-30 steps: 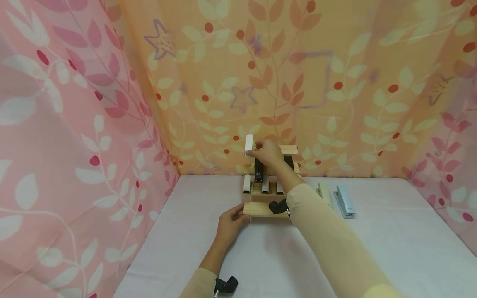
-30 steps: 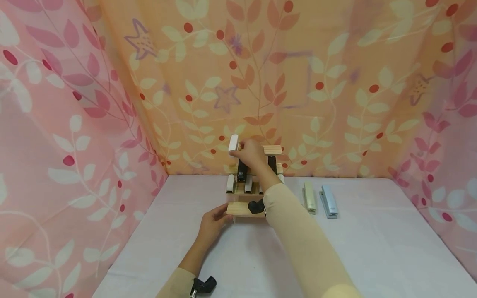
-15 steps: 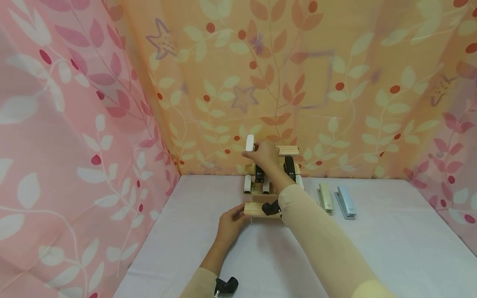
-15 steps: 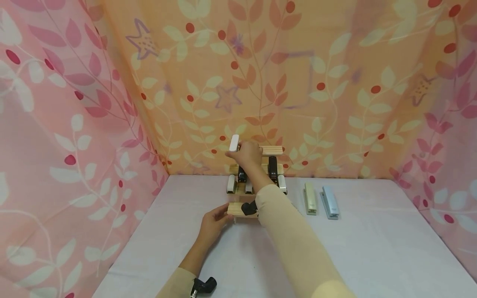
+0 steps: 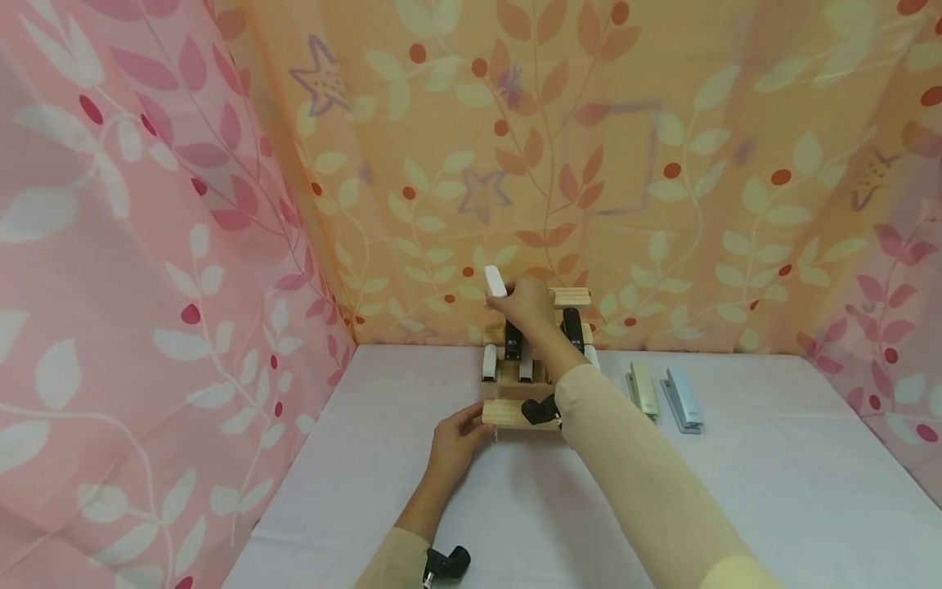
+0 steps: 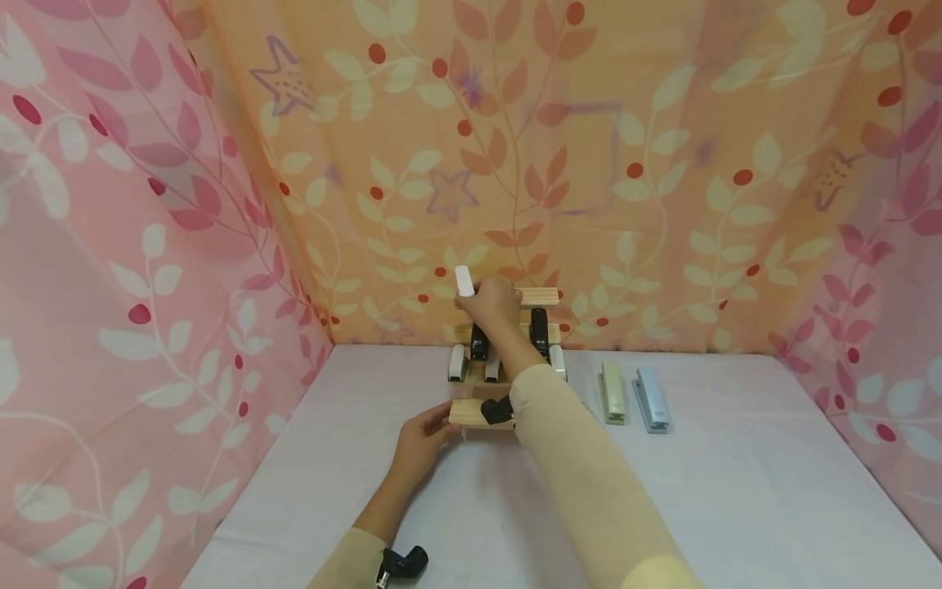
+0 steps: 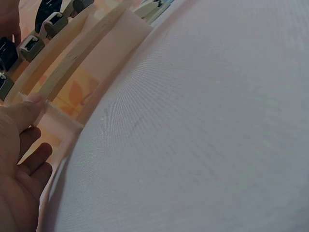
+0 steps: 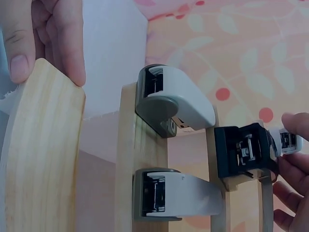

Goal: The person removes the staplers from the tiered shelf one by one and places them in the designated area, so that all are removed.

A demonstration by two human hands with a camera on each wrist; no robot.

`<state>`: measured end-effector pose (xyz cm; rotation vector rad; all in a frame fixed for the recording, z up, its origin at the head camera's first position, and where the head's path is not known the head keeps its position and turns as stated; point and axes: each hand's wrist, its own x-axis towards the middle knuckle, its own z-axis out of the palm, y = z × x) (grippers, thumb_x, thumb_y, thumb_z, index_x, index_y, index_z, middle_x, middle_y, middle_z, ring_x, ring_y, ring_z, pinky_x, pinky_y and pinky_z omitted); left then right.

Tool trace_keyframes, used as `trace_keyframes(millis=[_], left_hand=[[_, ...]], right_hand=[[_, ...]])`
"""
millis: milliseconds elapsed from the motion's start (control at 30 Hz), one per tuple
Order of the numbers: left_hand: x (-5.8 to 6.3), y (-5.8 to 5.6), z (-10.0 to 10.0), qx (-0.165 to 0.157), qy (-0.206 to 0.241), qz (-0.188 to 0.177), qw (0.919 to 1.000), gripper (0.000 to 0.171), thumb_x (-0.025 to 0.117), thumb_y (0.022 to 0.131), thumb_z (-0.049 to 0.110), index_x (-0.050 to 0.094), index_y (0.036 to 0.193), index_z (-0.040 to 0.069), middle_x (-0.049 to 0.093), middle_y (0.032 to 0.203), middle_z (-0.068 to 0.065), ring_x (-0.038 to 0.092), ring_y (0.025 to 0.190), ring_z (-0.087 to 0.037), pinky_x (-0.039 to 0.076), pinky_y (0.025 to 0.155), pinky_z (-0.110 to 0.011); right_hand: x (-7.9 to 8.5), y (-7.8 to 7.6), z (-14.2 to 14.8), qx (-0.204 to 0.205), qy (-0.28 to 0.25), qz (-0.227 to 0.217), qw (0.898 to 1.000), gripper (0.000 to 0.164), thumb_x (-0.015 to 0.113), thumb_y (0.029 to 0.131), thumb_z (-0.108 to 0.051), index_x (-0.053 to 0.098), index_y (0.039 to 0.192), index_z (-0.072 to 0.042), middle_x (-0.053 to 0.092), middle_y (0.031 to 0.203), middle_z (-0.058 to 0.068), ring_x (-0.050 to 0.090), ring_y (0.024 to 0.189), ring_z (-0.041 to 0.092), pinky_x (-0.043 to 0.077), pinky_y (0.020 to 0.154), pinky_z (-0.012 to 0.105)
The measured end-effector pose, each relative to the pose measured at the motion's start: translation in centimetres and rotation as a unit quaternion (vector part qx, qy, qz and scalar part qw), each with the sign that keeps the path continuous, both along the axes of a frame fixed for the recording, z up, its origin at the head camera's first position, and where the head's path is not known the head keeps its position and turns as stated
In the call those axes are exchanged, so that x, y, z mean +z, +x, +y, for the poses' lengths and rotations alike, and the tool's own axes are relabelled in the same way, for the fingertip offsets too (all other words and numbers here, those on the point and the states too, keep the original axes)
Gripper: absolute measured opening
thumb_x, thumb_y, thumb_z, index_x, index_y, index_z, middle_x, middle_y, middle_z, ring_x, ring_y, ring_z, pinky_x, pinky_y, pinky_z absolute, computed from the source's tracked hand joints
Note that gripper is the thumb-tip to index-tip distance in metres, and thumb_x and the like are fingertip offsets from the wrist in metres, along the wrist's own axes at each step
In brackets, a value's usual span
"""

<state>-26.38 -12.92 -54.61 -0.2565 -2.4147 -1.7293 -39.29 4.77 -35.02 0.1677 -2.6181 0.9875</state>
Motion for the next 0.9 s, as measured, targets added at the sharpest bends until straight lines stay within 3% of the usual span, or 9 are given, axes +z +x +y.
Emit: trace_keyframes(millis=[433, 567, 700, 800, 900], left_hand=[[0.1, 0.1, 0.0, 0.001, 0.003, 0.003, 1.0000, 0.052, 0.082, 0.087, 0.033, 0.068, 0.134, 0.015, 0.068, 0.135, -0.001, 0.059, 0.132, -0.025, 0.048, 0.111, -0.045], [0.1, 0.0, 0.1, 0.004, 0.005, -0.002, 1.0000, 0.052, 0.082, 0.087, 0.032, 0.068, 0.134, 0.014, 0.068, 0.135, -0.001, 0.059, 0.132, -0.024, 0.048, 0.112, -0.044], [0.1, 0.0, 0.1, 0.004, 0.005, -0.001, 1.0000, 0.052, 0.082, 0.087, 0.031, 0.068, 0.134, 0.014, 0.069, 0.135, -0.002, 0.060, 0.132, -0.025, 0.048, 0.111, -0.045], [0.1, 0.1, 0.1, 0.001, 0.008, 0.000, 1.0000, 0.052, 0.082, 0.087, 0.030, 0.068, 0.134, 0.013, 0.068, 0.135, -0.002, 0.059, 0.132, -0.025, 0.048, 0.111, -0.045], [0.2, 0.1, 0.1, -0.001, 0.010, 0.004, 0.9999, 0.052, 0.082, 0.087, 0.031, 0.068, 0.134, 0.013, 0.068, 0.135, -0.003, 0.059, 0.132, -0.026, 0.048, 0.111, -0.045]], right_hand=[[0.6, 0.0, 1.1, -0.037, 0.022, 0.014, 0.999, 0.027, 0.074, 0.089, -0.034, 0.078, 0.101, -0.011, 0.077, 0.097, 0.007, 0.066, 0.094, 0.029, 0.042, 0.103, 0.048], [0.4, -0.4, 1.7, -0.035, 0.012, 0.043, 0.998, 0.024, 0.073, 0.086, -0.031, 0.079, 0.099, -0.011, 0.077, 0.097, 0.007, 0.066, 0.095, 0.029, 0.041, 0.104, 0.050], [0.5, -0.3, 2.2, -0.026, -0.009, 0.050, 0.998, 0.031, 0.071, 0.087, -0.031, 0.078, 0.108, -0.009, 0.077, 0.103, 0.008, 0.067, 0.098, 0.030, 0.040, 0.105, 0.051], [0.9, 0.2, 2.6, -0.020, -0.035, 0.039, 0.998, 0.036, 0.071, 0.088, -0.033, 0.076, 0.115, -0.009, 0.077, 0.105, 0.008, 0.066, 0.098, 0.030, 0.045, 0.101, 0.048], [1.5, 0.8, 2.9, -0.013, -0.062, 0.031, 0.998, 0.039, 0.072, 0.090, -0.033, 0.075, 0.120, -0.008, 0.077, 0.108, 0.009, 0.067, 0.095, 0.028, 0.053, 0.088, 0.043]])
